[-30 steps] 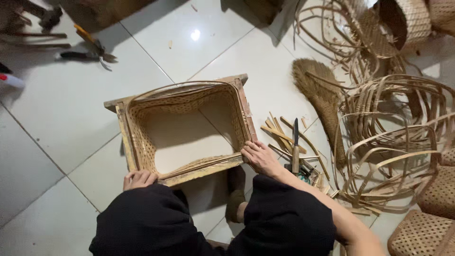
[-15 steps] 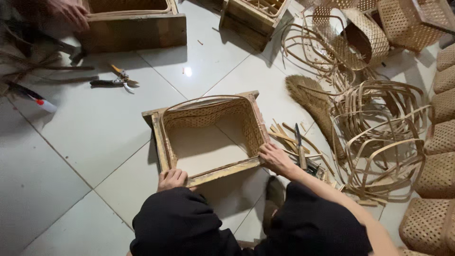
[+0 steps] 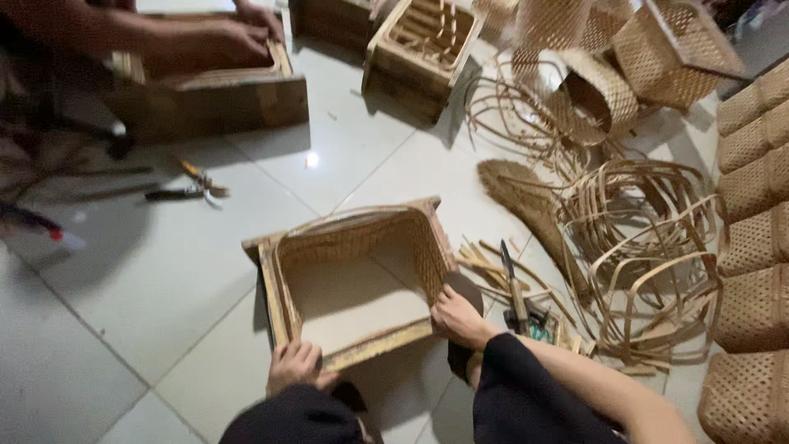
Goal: The person sits on the floor fitting a woven bamboo basket body into a wooden frame mold, pressing and tucking the woven rim strips along the edges. They pick up thin bamboo strips from the floor, weave them across the basket opening, and tap the strips into place with a hammer.
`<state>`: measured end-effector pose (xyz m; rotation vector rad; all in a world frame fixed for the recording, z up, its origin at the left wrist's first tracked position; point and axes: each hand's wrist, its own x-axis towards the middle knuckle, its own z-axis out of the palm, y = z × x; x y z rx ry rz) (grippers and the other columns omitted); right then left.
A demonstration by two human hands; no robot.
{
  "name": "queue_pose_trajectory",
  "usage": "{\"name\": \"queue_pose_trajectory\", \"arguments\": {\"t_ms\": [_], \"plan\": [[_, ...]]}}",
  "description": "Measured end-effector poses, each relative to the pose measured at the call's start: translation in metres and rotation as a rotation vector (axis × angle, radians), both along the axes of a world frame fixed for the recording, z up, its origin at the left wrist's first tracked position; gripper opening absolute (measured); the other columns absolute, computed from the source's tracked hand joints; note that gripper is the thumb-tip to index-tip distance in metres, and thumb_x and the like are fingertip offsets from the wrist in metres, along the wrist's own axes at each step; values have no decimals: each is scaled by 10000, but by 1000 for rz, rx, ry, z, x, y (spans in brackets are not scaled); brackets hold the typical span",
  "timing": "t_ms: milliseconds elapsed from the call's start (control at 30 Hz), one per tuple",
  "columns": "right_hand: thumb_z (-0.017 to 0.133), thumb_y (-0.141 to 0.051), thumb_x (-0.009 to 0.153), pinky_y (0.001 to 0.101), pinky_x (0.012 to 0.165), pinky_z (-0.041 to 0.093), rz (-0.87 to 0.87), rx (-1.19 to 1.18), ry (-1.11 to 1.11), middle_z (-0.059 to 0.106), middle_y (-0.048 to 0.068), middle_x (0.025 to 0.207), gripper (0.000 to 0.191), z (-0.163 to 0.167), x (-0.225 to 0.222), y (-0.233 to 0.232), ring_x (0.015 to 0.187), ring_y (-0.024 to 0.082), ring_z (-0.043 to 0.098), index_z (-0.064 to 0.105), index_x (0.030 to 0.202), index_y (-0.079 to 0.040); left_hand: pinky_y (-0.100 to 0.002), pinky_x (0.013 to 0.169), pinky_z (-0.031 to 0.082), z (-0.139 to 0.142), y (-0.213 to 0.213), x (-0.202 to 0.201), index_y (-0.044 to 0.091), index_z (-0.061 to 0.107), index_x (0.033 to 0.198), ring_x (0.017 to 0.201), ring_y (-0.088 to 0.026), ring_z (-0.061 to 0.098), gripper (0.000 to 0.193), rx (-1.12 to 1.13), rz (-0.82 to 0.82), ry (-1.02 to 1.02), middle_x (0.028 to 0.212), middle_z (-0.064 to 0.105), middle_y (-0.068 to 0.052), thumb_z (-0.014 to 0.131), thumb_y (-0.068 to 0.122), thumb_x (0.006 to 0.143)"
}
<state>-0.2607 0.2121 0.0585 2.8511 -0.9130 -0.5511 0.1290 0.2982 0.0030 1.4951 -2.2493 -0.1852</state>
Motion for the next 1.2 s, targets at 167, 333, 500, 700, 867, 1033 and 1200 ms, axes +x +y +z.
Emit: {"name": "queue_pose_trajectory", "arguments": {"t_ms": [167, 333, 500, 700, 867, 1033, 1200], "plan": [[553, -270, 978, 430, 866, 519, -131, 316, 56, 690, 172, 1063, 334, 63, -40, -22, 977, 296, 670, 633, 1173, -10, -429, 951, 436, -1, 0, -5, 136, 660, 930, 976, -234, 606, 612, 46, 76, -7, 938, 631, -28, 860, 567, 545], [537, -284, 1061, 395, 821, 596, -35, 197, 516, 599, 238, 1326, 359, 97, -17, -133, 1103, 287, 642, 602, 1320, -45, -444, 887, 445, -16, -2, -2, 137, 661, 911, 934, -230, 618, 616, -22, 37, 8, 912, 636, -26, 849, 579, 526], [672, -156, 842, 373, 918, 566, 226, -268, -309, 622, 120, 1288, 469, 53, 107, -247, 1094, 257, 623, 643, 1304, -77, -470, 795, 438, -29, -14, 1, 90, 637, 837, 932, -269, 608, 638, -187, -39, -34, 887, 623, -61, 805, 671, 633], [701, -40, 825, 382, 845, 565, -78, -84, -830, 691, 59, 1032, 321, -6, 163, -249, 979, 265, 634, 720, 1135, -120, -438, 882, 441, -25, -20, 4, 117, 635, 882, 894, -226, 596, 616, 69, -3, -23, 852, 598, -26, 780, 698, 742], [659, -4, 890, 383, 804, 567, -143, -113, -836, 668, 75, 977, 245, -25, 158, -229, 931, 257, 617, 710, 1113, -89, -438, 895, 426, -13, -24, 5, 100, 643, 890, 878, -226, 608, 589, -25, 9, -29, 857, 616, -34, 754, 640, 681], [667, -57, 909, 368, 774, 571, -147, -124, -816, 650, 80, 960, 127, -41, 155, -220, 932, 255, 630, 676, 1033, -79, -383, 843, 519, -1, -52, 11, 116, 689, 871, 846, -196, 647, 452, 255, 73, 288, 868, 672, -53, 830, 538, 790], [659, -80, 919, 370, 771, 573, -137, -82, -796, 646, 88, 960, 139, -50, 143, -212, 934, 252, 633, 696, 1053, -76, -231, 734, 602, -7, -140, 59, 123, 638, 1001, 804, -103, 680, 272, 532, 635, 1017, 895, 685, 11, 772, 254, 804]]}}
